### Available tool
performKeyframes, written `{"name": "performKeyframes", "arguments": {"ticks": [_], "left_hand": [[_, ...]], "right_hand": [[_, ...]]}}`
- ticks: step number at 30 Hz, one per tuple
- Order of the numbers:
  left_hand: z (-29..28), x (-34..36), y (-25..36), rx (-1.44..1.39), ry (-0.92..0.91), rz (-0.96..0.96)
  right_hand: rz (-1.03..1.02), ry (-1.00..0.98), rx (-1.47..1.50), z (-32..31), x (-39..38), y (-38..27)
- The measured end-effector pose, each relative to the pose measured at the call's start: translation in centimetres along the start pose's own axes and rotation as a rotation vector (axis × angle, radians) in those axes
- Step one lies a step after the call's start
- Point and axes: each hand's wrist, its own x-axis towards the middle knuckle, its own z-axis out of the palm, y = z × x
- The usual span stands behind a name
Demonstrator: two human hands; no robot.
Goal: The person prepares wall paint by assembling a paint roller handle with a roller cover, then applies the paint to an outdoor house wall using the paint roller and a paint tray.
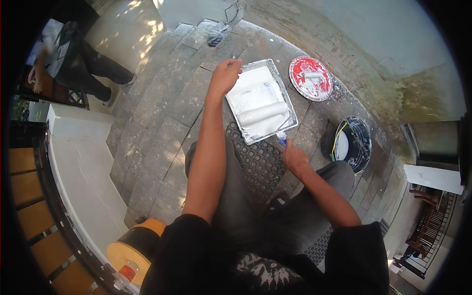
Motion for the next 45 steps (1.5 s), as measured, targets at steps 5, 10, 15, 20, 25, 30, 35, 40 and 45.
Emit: {"name": "performKeyframes", "arguments": {"ticks": [5,10,15,20,25,30,35,40,45], "left_hand": [[-1.5,-0.8,0.0,-0.059,0.115,-0.007],[-2.4,-0.9,-0.3,-0.072,0.108,-0.027],[-2.2,-1.0,0.1,-0.087,0.127,-0.039],[-2.4,-1.1,0.0,-0.081,0.128,-0.029],[-2.2,-0.9,0.0,-0.076,0.117,-0.039],[-1.3,-0.4,-0.1,-0.065,0.080,-0.061],[0.4,0.1,0.3,-0.050,0.050,-0.061],[-1.1,-0.1,-0.3,-0.047,0.074,-0.084],[0.2,0.7,-0.3,-0.072,0.065,-0.067]], "right_hand": [[-0.016,0.027,0.012,-2.7,4.9,-3.1],[0.051,0.009,0.118,-3.8,8.1,-5.5],[0.009,0.032,0.087,-1.6,6.7,-3.8],[-0.047,-0.004,0.060,-1.4,0.6,-1.4],[0.042,-0.049,0.022,-0.9,-0.5,-1.3],[0.034,0.105,0.173,0.1,4.8,-3.8],[0.040,0.154,0.184,0.0,6.9,-3.6],[0.020,-0.069,0.054,-0.2,0.0,-1.3],[0.029,-0.057,0.081,0.9,-1.6,0.5]]}}
